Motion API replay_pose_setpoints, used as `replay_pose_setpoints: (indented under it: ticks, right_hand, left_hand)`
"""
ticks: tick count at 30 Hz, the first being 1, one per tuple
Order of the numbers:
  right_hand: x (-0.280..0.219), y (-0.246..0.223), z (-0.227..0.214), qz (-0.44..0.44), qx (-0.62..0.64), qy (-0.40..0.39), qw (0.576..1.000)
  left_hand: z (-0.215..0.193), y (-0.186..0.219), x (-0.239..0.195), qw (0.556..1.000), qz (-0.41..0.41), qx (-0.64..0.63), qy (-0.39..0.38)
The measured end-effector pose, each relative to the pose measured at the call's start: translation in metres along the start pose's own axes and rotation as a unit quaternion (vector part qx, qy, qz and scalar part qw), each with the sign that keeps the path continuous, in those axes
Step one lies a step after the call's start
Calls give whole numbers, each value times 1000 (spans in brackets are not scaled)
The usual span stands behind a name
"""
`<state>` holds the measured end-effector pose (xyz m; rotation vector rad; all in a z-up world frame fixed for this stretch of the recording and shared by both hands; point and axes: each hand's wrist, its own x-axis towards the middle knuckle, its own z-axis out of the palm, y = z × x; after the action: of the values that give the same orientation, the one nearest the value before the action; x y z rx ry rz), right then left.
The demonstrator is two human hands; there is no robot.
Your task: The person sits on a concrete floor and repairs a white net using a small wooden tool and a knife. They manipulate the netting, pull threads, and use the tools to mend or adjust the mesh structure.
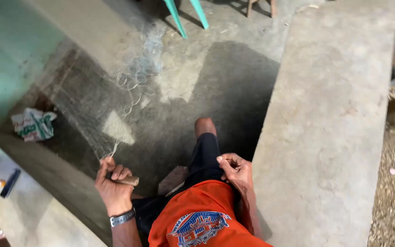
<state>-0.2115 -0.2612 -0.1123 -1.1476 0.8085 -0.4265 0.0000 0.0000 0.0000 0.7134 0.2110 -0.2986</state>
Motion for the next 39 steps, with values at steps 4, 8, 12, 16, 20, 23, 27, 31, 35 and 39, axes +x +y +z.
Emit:
replay_pose_setpoints:
  ticks: [4, 8, 12, 16, 20, 23, 27, 31, 35, 39]
  right_hand:
    - [23, 46, 10, -85, -35, -8, 996]
    - [20, 49, 16, -184, -26, 44, 982]
    - [15, 45, 18, -226, 5, 45, 973]
    - [12, 36, 14, -239, 13, 9, 971]
    - [15, 49, 14, -227, 31, -4, 973]
    - [19, 58, 12, -226, 40, -7, 973]
    - [9, 44, 17, -216, 71, -12, 974]
    - [21, 59, 16, -202, 105, -90, 970]
    - [38, 83, 12, -205, 166, -171, 949]
    - [49, 98, 8, -185, 243, -252, 918]
  left_hand:
    - [-23, -3, 5, 999, 49, 8, 4]
    - [-25, -4, 0, 999, 48, -4, 9]
    - [-25, -1, -9, 999, 40, -2, 3]
    - [-19, -3, -9, 999, 46, -12, 7]
    - [-22, -6, -13, 998, 59, -19, -31]
    - [-17, -8, -15, 996, 61, -7, -66]
    - [-14, -10, -16, 992, 72, 10, -100]
    - [-7, -11, -16, 991, 84, 10, -107]
    - [-2, -5, -16, 990, 70, -12, -125]
    - [-8, 1, -4, 984, 57, -50, -162]
